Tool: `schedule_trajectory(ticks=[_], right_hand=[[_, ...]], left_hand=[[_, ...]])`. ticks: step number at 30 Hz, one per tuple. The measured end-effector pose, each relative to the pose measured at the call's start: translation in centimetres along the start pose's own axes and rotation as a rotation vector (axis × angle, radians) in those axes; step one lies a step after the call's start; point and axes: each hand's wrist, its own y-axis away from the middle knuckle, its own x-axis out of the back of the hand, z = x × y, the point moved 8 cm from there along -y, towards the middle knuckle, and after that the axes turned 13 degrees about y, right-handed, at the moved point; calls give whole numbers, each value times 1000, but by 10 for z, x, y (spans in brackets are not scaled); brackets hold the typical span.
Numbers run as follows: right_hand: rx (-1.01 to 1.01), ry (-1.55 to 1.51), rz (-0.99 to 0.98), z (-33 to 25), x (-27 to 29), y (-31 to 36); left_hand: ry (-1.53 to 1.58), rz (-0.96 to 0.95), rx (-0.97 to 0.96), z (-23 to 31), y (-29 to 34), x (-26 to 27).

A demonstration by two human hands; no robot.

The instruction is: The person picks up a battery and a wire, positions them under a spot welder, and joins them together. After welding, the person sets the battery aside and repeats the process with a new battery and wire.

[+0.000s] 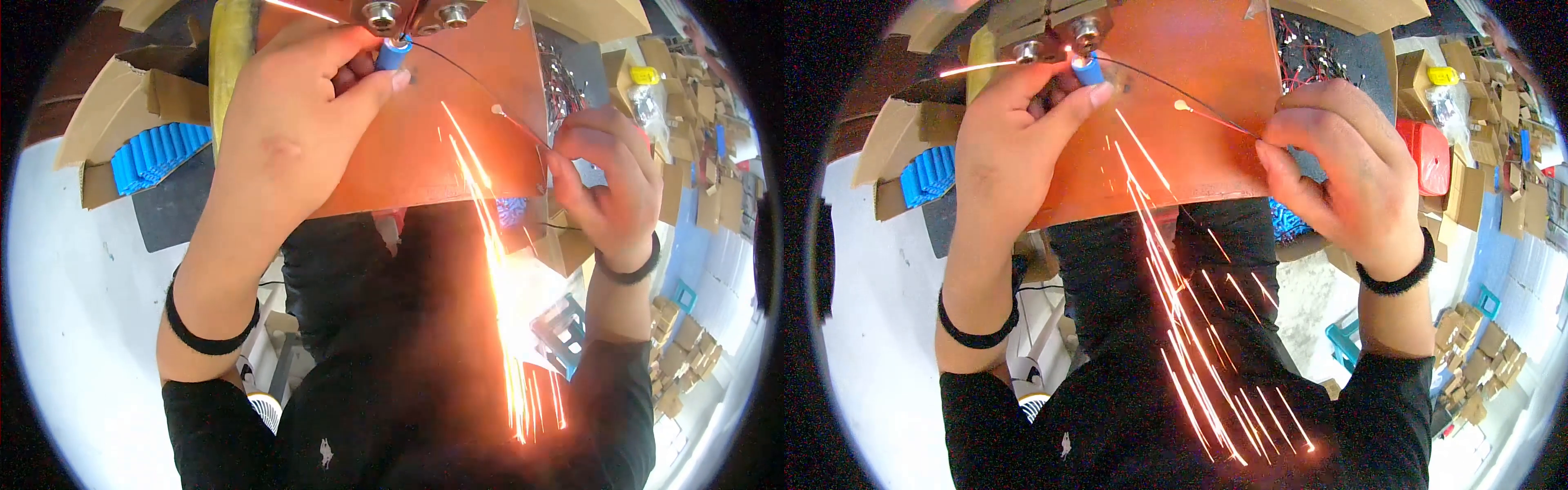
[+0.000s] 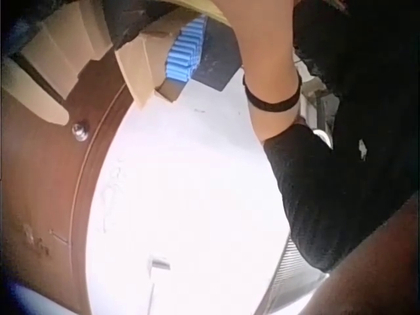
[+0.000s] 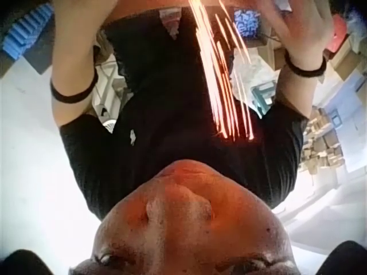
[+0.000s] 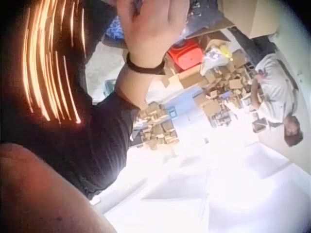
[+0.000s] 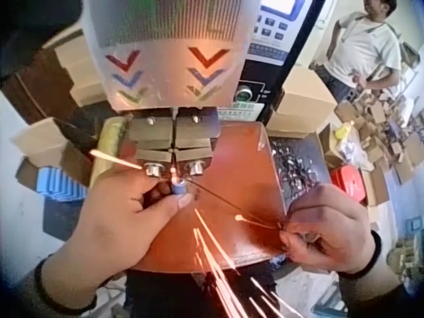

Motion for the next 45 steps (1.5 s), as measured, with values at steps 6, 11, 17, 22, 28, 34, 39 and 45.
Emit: schedule_trajectory(ticks=[6,11,17,22,28,34,39,45], right_hand=[[-24,-50,46,3,3,-2],[-44,-207,102,2,0,-9],[-49,-273,-63,-3,-10,-30],[-149,-270,-103,0,-11,-45],[-220,-227,-121,7,-14,-52],[-239,-166,-184,2,-16,-58],[-261,-191,-205,4,-21,-58],[-266,-175,-207,6,-23,-57]], left_hand=[[43,34,-163,15,6,5],[318,-82,136,0,33,-3],[213,-194,-61,17,20,-3],[31,-32,-228,16,6,3],[-29,-90,-159,19,-1,-3],[-23,-89,-139,15,0,-2],[-45,-69,-178,15,0,-1],[-33,-59,-187,16,-1,-2]])
